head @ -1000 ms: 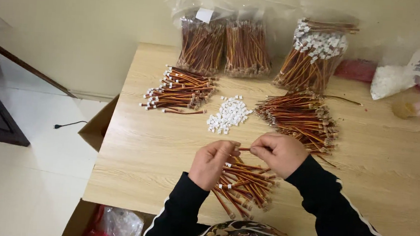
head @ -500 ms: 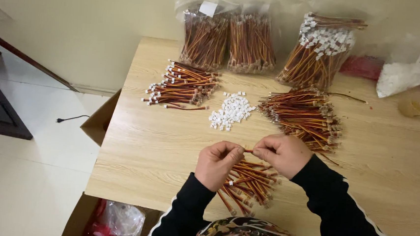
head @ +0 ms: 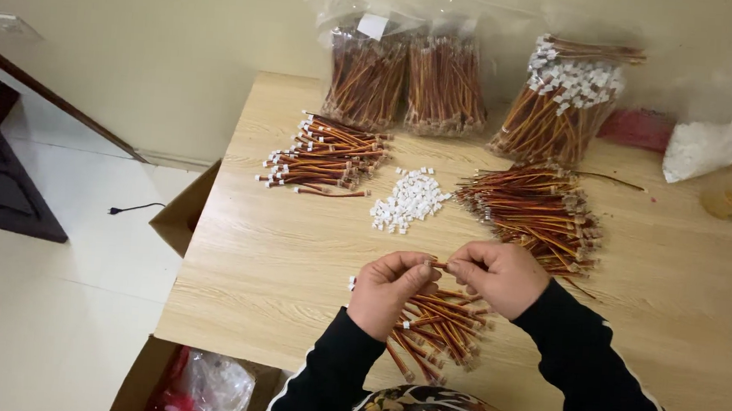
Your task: Assembling small plastic connectors onto the ends of thin brown wires
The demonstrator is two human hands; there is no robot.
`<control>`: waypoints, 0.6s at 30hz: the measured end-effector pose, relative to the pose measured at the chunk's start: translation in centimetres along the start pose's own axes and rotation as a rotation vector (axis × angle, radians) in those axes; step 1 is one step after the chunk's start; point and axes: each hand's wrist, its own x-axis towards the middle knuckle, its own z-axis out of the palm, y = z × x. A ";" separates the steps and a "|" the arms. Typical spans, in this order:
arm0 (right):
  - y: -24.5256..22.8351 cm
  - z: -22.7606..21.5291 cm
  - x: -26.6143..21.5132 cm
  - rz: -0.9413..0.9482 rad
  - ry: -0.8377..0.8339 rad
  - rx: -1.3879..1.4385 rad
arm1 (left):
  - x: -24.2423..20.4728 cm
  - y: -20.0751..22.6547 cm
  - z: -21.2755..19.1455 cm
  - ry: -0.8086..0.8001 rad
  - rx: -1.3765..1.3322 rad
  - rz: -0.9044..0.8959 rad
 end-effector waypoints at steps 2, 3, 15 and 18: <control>-0.1 0.2 -0.2 -0.006 0.009 0.026 | 0.1 -0.3 -0.1 0.017 -0.014 -0.004; -0.3 0.3 -0.3 -0.024 -0.001 0.034 | 0.3 -0.5 0.0 0.033 -0.039 -0.008; -2.1 -0.3 -0.8 -0.006 -0.023 -0.064 | -0.5 1.0 1.0 0.066 0.059 0.082; -2.3 -0.1 -0.7 -0.013 -0.029 -0.057 | -0.2 0.7 1.0 0.092 0.093 0.128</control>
